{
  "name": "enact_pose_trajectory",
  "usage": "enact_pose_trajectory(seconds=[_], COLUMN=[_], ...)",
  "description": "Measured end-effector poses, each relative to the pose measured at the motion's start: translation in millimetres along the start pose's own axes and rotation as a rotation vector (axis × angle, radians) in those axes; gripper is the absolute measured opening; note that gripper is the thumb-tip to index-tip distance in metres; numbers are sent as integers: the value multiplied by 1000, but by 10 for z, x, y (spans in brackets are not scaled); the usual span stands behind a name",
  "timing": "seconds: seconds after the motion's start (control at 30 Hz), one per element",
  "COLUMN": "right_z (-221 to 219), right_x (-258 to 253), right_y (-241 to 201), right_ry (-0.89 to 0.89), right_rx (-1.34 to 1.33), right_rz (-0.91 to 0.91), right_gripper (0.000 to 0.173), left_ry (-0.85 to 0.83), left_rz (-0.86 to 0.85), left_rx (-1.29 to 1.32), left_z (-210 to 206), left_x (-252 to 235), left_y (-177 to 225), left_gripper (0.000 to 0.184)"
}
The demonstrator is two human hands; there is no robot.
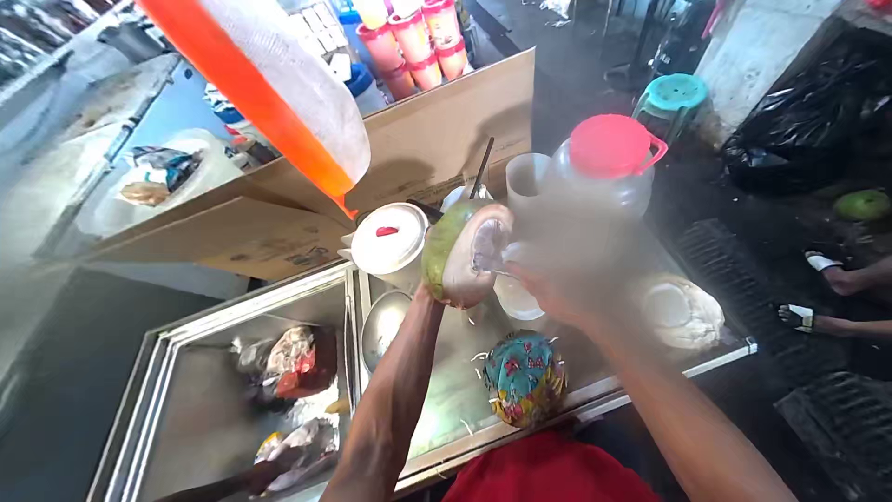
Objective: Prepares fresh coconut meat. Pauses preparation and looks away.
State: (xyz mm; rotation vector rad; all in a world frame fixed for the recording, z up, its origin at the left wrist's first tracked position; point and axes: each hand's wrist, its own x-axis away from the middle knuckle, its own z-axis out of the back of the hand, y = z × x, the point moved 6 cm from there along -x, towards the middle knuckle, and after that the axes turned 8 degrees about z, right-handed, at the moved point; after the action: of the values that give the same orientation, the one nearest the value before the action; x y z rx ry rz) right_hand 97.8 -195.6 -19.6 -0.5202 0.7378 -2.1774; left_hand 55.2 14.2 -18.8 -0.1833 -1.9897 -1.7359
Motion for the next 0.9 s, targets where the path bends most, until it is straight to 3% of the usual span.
enact_pose_trajectory(seconds=[0.07,0.13,0.2,0.33,0.4,0.53,0.67,0.77,0.9], right_z=[184,299,266,90,173,326,117,169,137], right_x=[7,-41,-137,-155,-59,-37,-186,49,287], right_y=[-14,-58,-46,2,-110,-185,-13,-25,127], right_ry=[-9,63,141,-10,-76,4,34,-37,16], right_rx=[199,241,205,217,270,237,117,225,240], right_rz=[-78,-105,-136,-273,-345,-349,-229,-340,-411], right_gripper=[46,42,40,37,34,31,32,30,33], left_ry=[-97,-332,-443,-399,-473,-512,-394,-373,-331], left_rz=[-55,-122,-104,-73,-22,-1,-122,-141,-178], left_rx=[170,342,426,425,426,444,397,368,347], left_z=[41,49,44,-24,-19,-38,-57,-15,112], left_x=[-353,-705,-844,-780,-847,-875,-680,-621,-455], left_y=[-36,-144,-258,-206,-264,-328,-186,-142,-235], left_gripper=[56,61,58,50,53,58,47,48,52])
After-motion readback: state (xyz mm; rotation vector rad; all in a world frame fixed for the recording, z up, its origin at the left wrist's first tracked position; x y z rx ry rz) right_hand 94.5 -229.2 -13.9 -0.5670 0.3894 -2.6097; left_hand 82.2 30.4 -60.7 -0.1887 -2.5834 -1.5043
